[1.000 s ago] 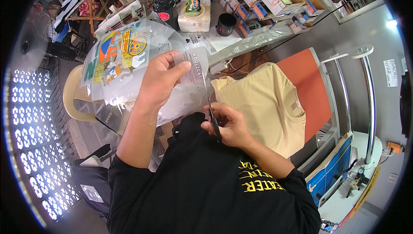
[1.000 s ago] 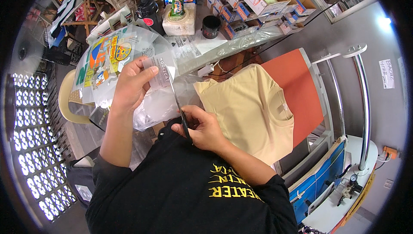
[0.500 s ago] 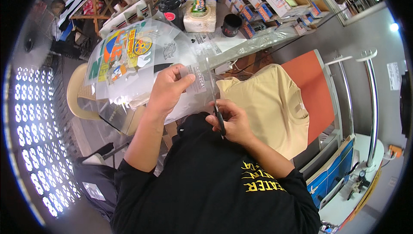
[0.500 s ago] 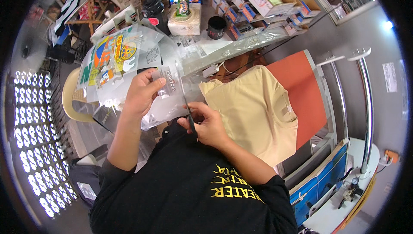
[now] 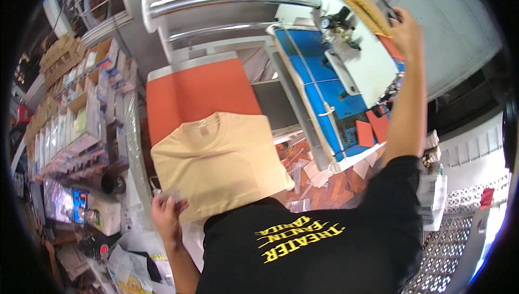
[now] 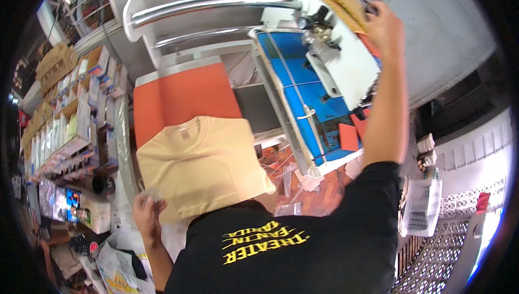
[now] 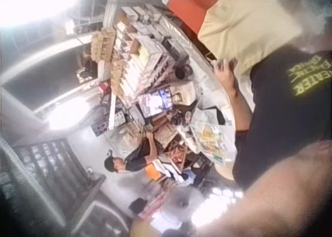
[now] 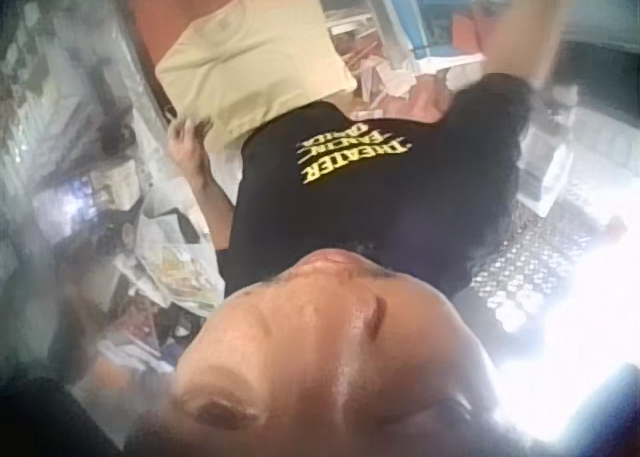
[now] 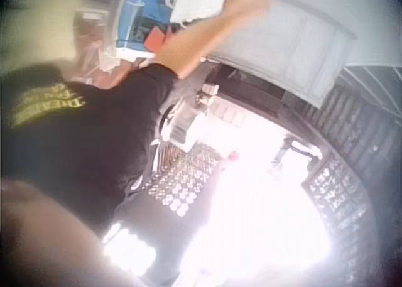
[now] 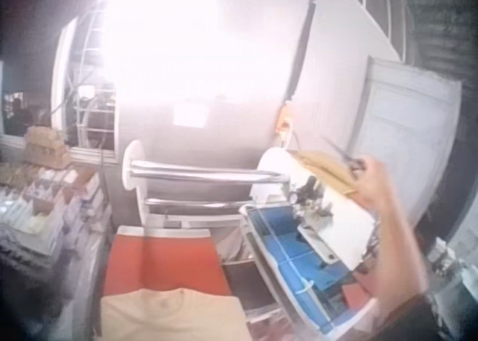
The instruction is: The person prepares shirts for printing by hand, using scissors to trim graphic transfer sheets and positioning them onto t-shirts placed on a heat press machine.
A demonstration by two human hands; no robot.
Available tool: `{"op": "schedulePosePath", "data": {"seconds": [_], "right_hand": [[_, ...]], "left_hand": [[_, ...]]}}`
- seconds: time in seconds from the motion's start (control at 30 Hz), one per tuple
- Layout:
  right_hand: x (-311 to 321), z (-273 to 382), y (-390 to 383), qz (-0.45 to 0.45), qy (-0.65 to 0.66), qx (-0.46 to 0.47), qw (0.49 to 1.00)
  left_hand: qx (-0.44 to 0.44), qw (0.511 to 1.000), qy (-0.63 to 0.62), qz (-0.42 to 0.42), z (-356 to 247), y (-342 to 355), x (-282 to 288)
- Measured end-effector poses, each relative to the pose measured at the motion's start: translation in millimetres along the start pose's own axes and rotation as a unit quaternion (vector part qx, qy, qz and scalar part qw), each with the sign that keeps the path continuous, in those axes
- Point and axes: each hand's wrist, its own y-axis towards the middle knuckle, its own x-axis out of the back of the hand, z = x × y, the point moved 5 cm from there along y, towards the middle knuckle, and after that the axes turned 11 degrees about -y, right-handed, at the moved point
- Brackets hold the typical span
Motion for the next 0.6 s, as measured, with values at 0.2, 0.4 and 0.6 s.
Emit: {"op": "schedulePosePath", "data": {"seconds": [0.2,0.4,0.6], "right_hand": [[-93.6,-117.2,18.5,0.159,-0.202,0.065,0.964],[-52.6,152.2,-226.5,0.198,0.253,0.129,0.938],[-115.7,305.4,-389.3,0.632,0.481,0.01,0.608]], "left_hand": [[-0.016,0.982,0.105,0.159,19.0,48.8,-59.2],[0.116,0.983,0.068,0.125,54.1,43.7,-80.5],[0.123,0.968,0.144,0.166,62.5,81.3,-97.5]]}}
